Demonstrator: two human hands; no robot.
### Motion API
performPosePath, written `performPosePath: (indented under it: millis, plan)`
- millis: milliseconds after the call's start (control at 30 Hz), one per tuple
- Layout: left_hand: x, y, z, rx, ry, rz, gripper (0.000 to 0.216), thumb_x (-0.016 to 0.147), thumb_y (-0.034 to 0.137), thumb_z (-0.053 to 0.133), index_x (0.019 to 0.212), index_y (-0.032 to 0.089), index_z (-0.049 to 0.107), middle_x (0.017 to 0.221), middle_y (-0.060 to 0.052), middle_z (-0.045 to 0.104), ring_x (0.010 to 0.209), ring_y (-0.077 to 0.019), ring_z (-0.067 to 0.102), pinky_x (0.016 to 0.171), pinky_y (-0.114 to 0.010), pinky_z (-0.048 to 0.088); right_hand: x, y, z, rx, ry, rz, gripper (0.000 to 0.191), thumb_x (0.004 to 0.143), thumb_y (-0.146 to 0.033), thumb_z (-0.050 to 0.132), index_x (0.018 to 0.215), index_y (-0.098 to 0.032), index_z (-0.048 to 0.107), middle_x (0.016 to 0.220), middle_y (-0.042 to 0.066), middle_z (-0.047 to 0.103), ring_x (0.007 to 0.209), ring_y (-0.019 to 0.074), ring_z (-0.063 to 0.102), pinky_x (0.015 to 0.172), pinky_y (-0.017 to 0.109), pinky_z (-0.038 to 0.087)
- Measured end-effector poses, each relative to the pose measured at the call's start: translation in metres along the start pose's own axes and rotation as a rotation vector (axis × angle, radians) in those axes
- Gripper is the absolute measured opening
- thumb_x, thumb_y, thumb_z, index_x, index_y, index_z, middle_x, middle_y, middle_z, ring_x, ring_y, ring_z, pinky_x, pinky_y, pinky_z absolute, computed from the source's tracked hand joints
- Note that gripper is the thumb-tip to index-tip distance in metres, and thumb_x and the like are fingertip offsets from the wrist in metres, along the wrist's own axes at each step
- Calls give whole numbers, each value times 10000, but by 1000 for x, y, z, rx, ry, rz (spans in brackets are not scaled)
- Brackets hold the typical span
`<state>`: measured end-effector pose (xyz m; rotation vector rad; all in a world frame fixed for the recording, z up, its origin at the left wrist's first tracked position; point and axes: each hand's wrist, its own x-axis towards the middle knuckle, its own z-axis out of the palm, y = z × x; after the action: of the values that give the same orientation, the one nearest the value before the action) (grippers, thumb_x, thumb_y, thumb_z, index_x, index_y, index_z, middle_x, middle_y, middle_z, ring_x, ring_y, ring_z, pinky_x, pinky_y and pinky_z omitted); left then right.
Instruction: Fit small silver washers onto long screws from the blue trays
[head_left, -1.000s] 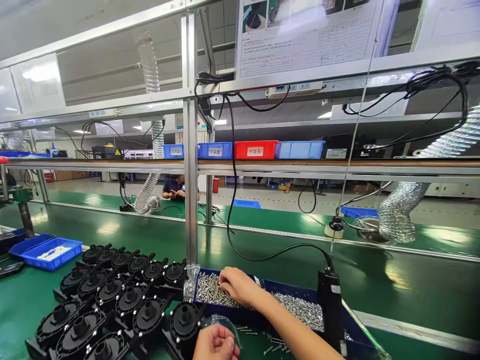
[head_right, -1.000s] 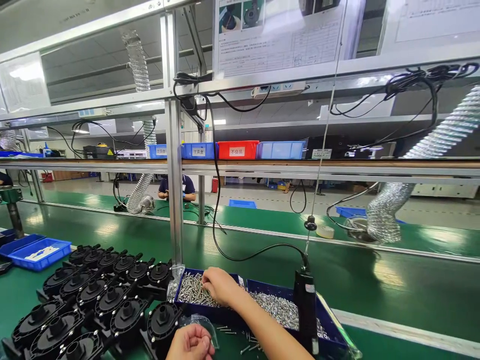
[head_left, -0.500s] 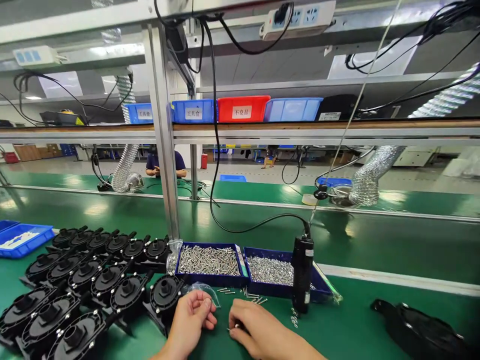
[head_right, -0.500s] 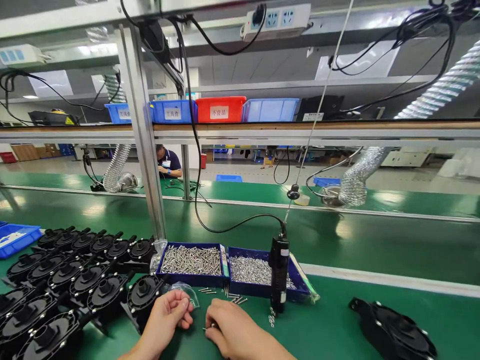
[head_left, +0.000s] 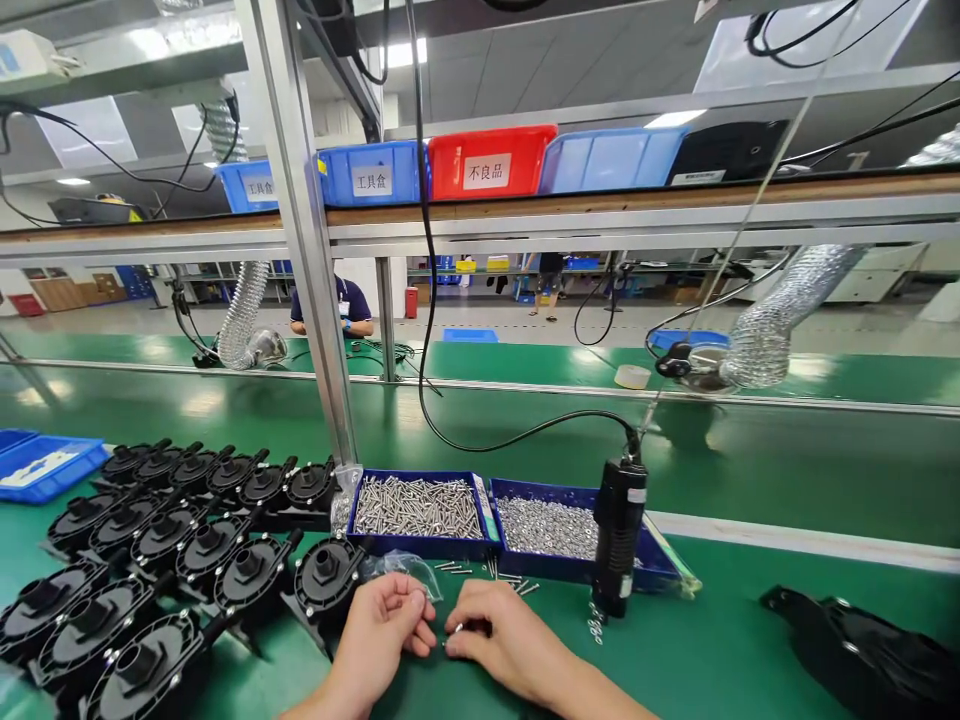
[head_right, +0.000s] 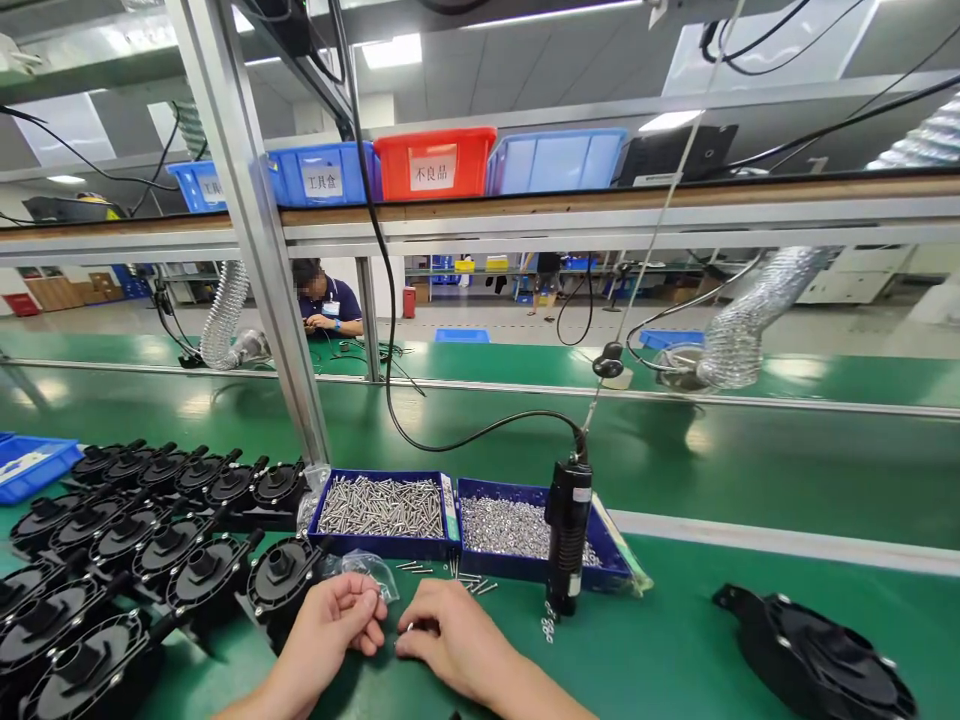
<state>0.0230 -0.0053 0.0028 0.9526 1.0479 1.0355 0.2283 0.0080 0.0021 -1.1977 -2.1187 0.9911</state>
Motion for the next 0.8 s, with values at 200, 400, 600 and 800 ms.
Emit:
performPosePath:
  millis: [200, 400, 600, 800]
  plan:
    - [-1, -2, -3, -73, -57, -80, 594, 674, 636, 897, 809, 94, 695, 761, -77, 727, 533, -87, 626, 509, -171, 472, 4, 5, 21, 450, 107, 170, 180, 866, -375, 720, 868, -195, 725, 709, 15, 697, 623, 206, 677, 500, 248, 467]
    - [-5, 3, -4, -78, -62, -119, 540, 715, 590, 893, 809, 93, 703, 745, -60, 710, 525, -70, 599, 496, -158, 456, 3, 5, 24, 650, 164, 189, 381, 735, -277, 804, 1082, -197, 667, 697, -36, 699, 508, 142, 620, 455, 207, 419]
    - [-6, 5, -2, -12, -41, -94, 583, 704, 637, 873, 789, 89, 692, 729, -65, 704, 515, -82, 597, 494, -175, 459, -1, 0, 25, 546, 123, 109, 188, 847, -311, 748, 967, -183, 683, 716, -1, 726, 563, 147, 641, 546, 231, 450]
    - [-6, 8, 1, 18, -45, -85, 617, 674, 670, 870, 782, 91, 684, 697, -63, 698, 501, -93, 590, 486, -192, 458, -2, -1, 25, 561, 62, 96, 314, 900, -386, 766, 1065, -191, 583, 727, -20, 711, 554, 126, 593, 539, 211, 418]
